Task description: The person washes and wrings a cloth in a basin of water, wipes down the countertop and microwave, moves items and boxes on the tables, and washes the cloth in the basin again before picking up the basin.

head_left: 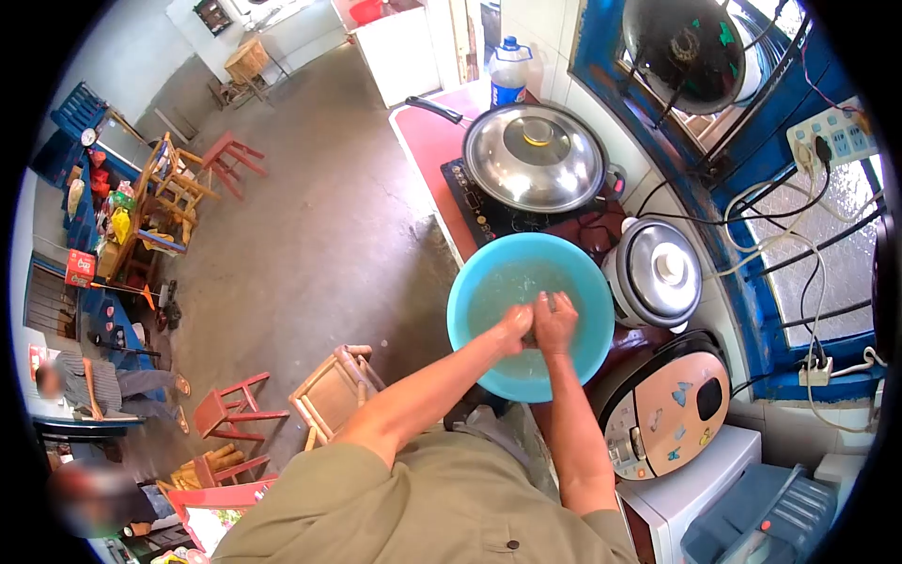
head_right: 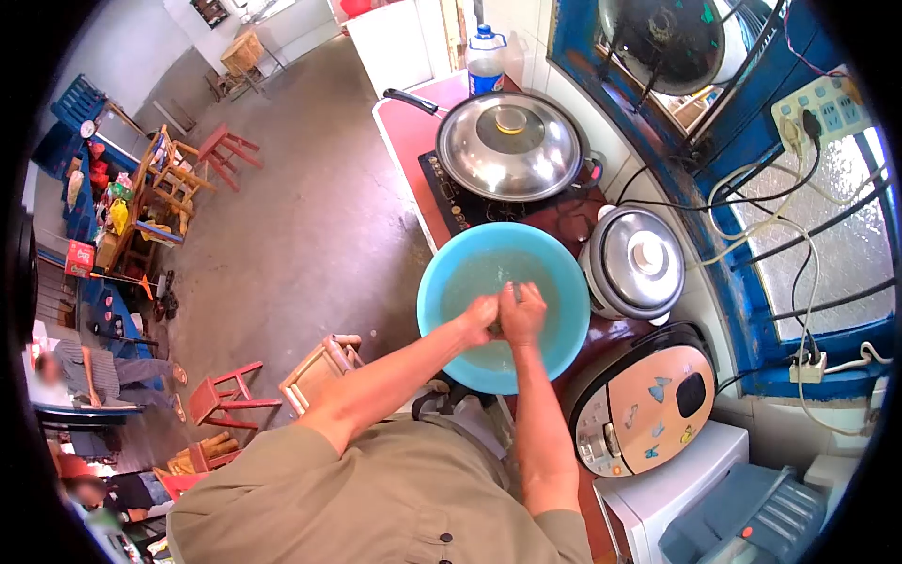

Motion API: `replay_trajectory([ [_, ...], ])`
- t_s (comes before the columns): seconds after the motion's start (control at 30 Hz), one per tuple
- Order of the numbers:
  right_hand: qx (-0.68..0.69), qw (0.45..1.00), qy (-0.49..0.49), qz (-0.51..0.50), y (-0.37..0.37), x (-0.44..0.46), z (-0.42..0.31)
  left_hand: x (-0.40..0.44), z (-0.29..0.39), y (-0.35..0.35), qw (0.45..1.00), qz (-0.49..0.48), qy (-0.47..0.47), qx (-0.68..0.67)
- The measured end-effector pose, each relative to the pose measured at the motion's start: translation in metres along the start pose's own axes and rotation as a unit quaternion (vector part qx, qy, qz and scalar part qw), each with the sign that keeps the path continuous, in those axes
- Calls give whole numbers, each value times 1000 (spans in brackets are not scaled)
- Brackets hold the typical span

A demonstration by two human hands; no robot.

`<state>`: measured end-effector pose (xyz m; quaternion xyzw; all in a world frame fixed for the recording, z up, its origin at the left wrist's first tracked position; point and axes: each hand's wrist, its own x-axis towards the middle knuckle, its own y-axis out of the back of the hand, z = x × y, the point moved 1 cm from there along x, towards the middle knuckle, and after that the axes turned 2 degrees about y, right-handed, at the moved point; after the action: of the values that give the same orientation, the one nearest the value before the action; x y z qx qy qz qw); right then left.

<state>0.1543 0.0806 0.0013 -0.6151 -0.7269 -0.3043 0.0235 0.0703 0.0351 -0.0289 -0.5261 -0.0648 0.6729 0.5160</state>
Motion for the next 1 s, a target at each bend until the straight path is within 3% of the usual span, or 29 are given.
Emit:
replay_trajectory([
  [0.07, -86, 991, -64, -79, 12, 3, 18, -11, -2, -4, 985, -9, 37, 166],
  [0.13, -217, 946, -116, -209, 29, 9, 25, -5, -5, 4, 980, 24, 13, 199],
  [0.2, -215, 951, -39, -219, 31, -2, 58, -3, 4, 9, 973, 63, -15, 223],
  [0.27, -206, 950, 41, -230, 30, -17, 67, -11, 19, 15, 966, 164, -9, 201],
  [0.33, -292, 895, 147, -303, 34, -31, 63, -28, 22, 12, 963, 184, -12, 195],
  [0.4, -294, 885, 116, -341, 28, -44, 74, -25, 8, 24, 960, 197, -12, 197],
  [0.43, -302, 874, 75, -375, 23, -45, 77, -5, -12, 46, 962, 87, -31, 255],
  [0.47, -302, 873, 80, -375, 22, -41, 71, -1, -14, 46, 957, 30, -41, 285],
  [0.5, -260, 884, 22, -387, 24, -33, 53, 2, -16, 45, 949, -26, -53, 310],
  [0.53, -217, 891, -36, -397, 24, -28, 36, -8, -11, 28, 976, -19, -6, 215],
  [0.57, -218, 892, -33, -394, 22, -27, 26, -15, -4, 16, 992, -13, 42, 119],
  [0.63, -51, 962, -43, -263, 21, -27, 2, -9, 6, 7, 995, -45, 62, 64],
  [0.67, -54, 963, -43, -260, 21, -28, -12, -6, 11, 3, 994, -74, 83, 6],
  [0.77, 59, 978, -51, -194, 27, -31, -58, -7, 25, -7, 993, -89, 57, 44],
  [0.83, 53, 982, -24, -181, 28, -37, -78, -28, 45, -27, 996, 28, 40, 73],
  [0.87, 46, 984, 1, -169, 28, -40, -83, -23, 38, -22, 996, 26, 44, 79],
  [0.9, 24, 986, 33, -162, 26, -40, -82, -26, 33, -21, 998, -63, 20, 24],
  [1.0, -6, 995, 10, -97, 15, -40, -74, -21, 27, -23, 989, -120, 76, -32],
])
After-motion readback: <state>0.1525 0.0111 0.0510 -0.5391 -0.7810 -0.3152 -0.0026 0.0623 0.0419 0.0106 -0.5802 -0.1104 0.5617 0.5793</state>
